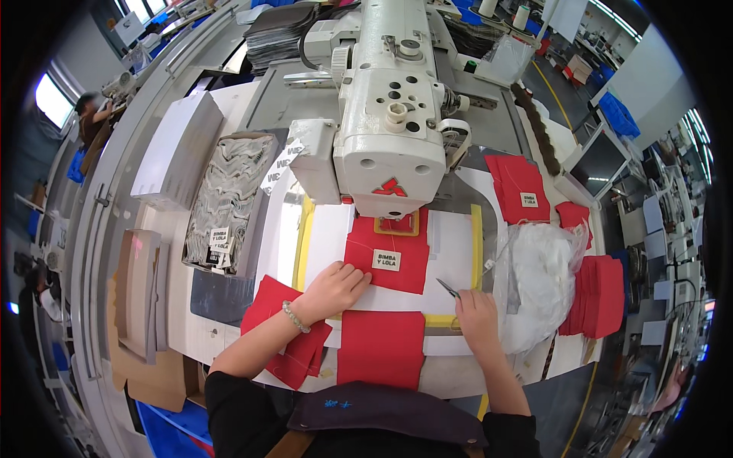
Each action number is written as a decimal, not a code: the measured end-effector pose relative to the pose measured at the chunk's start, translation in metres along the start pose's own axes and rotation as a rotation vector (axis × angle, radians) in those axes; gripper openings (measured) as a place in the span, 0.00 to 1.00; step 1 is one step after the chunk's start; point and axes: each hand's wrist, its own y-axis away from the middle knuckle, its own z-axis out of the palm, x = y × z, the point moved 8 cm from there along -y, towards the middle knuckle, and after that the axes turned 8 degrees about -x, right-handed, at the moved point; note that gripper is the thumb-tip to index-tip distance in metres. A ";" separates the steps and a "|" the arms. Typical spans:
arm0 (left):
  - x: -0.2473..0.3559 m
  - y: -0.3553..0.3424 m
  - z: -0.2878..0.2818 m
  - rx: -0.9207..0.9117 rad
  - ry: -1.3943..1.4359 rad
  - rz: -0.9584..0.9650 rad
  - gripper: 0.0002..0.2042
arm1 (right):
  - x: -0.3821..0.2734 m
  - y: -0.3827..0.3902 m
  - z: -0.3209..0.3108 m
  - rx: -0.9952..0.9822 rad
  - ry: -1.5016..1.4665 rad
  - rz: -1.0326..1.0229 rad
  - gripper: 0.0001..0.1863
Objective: The person sews white rectangular labels onto red fabric pieces using an industrial sewing machine. They repeatedly pick up a red fabric piece, place a label on it, align it under the needle, and sew it in place. After sewing, the person cuts the thread and moves the finished piece aside.
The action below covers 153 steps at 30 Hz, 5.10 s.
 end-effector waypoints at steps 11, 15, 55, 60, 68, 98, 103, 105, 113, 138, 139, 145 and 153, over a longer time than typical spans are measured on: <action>0.007 0.026 -0.017 -0.050 0.014 -0.030 0.08 | -0.012 -0.074 -0.008 -0.162 -0.801 0.242 0.15; 0.008 0.060 -0.029 -0.106 -0.046 -0.127 0.09 | -0.042 -0.091 -0.019 -0.005 -0.399 -0.078 0.18; -0.042 0.102 -0.111 0.262 0.192 -0.590 0.13 | -0.011 -0.058 -0.016 0.243 -0.041 -0.037 0.18; -0.043 0.144 -0.107 -0.202 0.635 -0.522 0.13 | 0.002 -0.041 -0.013 0.181 -0.132 0.073 0.18; -0.045 0.141 -0.083 -0.234 0.593 -0.634 0.30 | 0.002 -0.036 -0.009 0.155 -0.141 0.109 0.18; -0.122 0.106 -0.036 -0.508 0.634 -0.704 0.10 | 0.007 -0.029 -0.009 0.150 -0.187 0.172 0.18; -0.128 0.099 -0.022 -0.368 0.564 -0.698 0.14 | 0.006 -0.028 -0.003 0.153 -0.132 0.174 0.19; -0.127 0.094 -0.018 -0.337 0.548 -0.703 0.17 | 0.008 -0.025 -0.004 0.161 -0.105 0.173 0.19; -0.121 0.098 -0.018 -0.342 0.679 -0.713 0.27 | -0.005 -0.018 -0.011 0.121 -0.148 0.116 0.21; -0.262 0.320 -0.036 0.057 0.426 -1.550 0.25 | -0.316 -0.091 0.096 -1.331 -2.350 0.234 0.47; -0.264 0.321 -0.035 0.057 0.540 -1.587 0.25 | -0.323 -0.102 0.102 -1.285 -2.376 0.221 0.48; -0.247 0.335 -0.024 0.254 1.092 -1.685 0.23 | -0.341 -0.137 0.098 -1.097 -2.437 0.137 0.50; -0.185 0.272 0.013 0.464 1.556 -1.548 0.24 | -0.289 -0.182 0.101 -0.833 -2.223 0.135 0.50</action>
